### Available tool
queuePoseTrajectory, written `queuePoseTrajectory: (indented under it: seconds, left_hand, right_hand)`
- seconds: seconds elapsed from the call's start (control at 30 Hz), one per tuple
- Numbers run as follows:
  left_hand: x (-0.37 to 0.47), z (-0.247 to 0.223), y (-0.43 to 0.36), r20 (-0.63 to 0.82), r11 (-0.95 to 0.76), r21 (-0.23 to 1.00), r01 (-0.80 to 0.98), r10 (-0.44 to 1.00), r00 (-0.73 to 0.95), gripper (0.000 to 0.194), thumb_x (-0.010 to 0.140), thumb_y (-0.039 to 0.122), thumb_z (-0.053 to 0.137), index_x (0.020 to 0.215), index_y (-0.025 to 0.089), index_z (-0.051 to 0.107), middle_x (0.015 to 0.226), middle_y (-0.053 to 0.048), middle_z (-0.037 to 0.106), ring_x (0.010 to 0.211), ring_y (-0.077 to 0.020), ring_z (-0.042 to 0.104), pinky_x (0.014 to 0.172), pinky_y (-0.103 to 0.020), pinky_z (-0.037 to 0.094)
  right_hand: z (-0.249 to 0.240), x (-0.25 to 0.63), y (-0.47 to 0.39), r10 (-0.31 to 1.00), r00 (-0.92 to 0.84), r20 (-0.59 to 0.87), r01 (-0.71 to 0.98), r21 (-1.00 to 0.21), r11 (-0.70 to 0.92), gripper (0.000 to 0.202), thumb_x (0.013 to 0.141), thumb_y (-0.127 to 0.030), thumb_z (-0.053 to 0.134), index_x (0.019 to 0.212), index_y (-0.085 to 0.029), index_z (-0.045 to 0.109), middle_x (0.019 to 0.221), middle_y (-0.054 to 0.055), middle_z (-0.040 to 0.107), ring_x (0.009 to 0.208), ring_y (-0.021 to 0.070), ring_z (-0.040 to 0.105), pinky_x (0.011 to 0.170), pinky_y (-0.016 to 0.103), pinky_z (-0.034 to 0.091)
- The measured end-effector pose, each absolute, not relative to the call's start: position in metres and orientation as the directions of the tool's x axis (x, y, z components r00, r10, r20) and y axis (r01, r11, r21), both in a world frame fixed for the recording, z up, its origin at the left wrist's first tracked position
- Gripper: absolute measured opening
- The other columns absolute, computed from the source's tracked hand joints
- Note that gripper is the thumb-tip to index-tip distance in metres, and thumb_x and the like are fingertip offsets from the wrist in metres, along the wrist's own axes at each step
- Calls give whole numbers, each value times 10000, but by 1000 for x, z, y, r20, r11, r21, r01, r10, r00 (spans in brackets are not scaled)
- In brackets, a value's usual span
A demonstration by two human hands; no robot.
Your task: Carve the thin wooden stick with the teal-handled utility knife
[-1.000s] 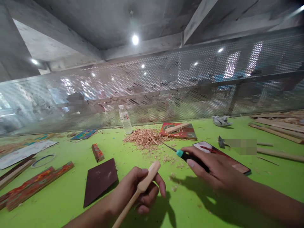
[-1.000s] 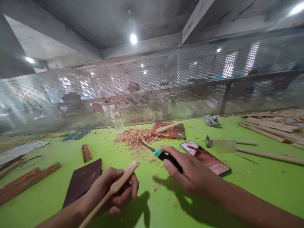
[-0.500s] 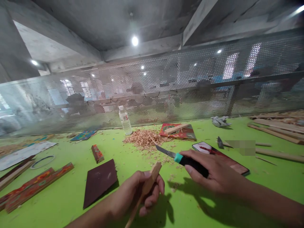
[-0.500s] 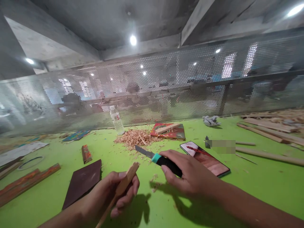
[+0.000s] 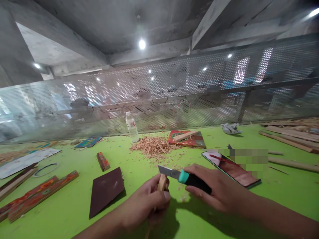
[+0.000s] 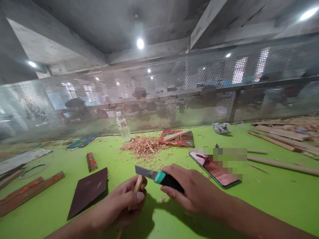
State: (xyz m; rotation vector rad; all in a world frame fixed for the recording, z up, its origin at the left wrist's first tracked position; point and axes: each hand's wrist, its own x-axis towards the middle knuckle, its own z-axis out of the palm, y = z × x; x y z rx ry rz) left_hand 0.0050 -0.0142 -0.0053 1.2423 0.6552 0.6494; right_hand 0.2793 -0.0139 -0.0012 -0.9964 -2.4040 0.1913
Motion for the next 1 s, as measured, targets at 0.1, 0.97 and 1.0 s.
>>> queuePoseTrajectory:
  seconds: [0.1,0.97,1.0]
  left_hand:
    - [6,-1,-19,-73,117,993,-31,786,614,478,851,529,919,1003,203,605,745,69,467,607,-85,373,494,-205,287]
    - [21,-3,-33,-203,176,979,102,832,516,624,779,800,821,802,273,487,423,160,391,290,-53,293,280,-178,270]
    - [21,-2,-34,-204,179,979,98,838,506,636,769,812,820,797,273,483,426,162,389,293,-49,291,282,-173,274]
  right_hand:
    - [-3,275,-17,650,-646,401,585,-286,759,310,1125,-362,526,1358,-199,650,1121,136,816,915,302,791,768,421,603]
    - [-6,265,-36,553,-623,554,608,-103,787,352,1125,-376,568,1392,-203,720,996,122,845,754,245,802,678,328,635]
    - [-7,264,-37,553,-622,555,613,-95,785,349,1128,-365,560,1392,-196,713,1003,123,848,749,244,803,678,331,640]
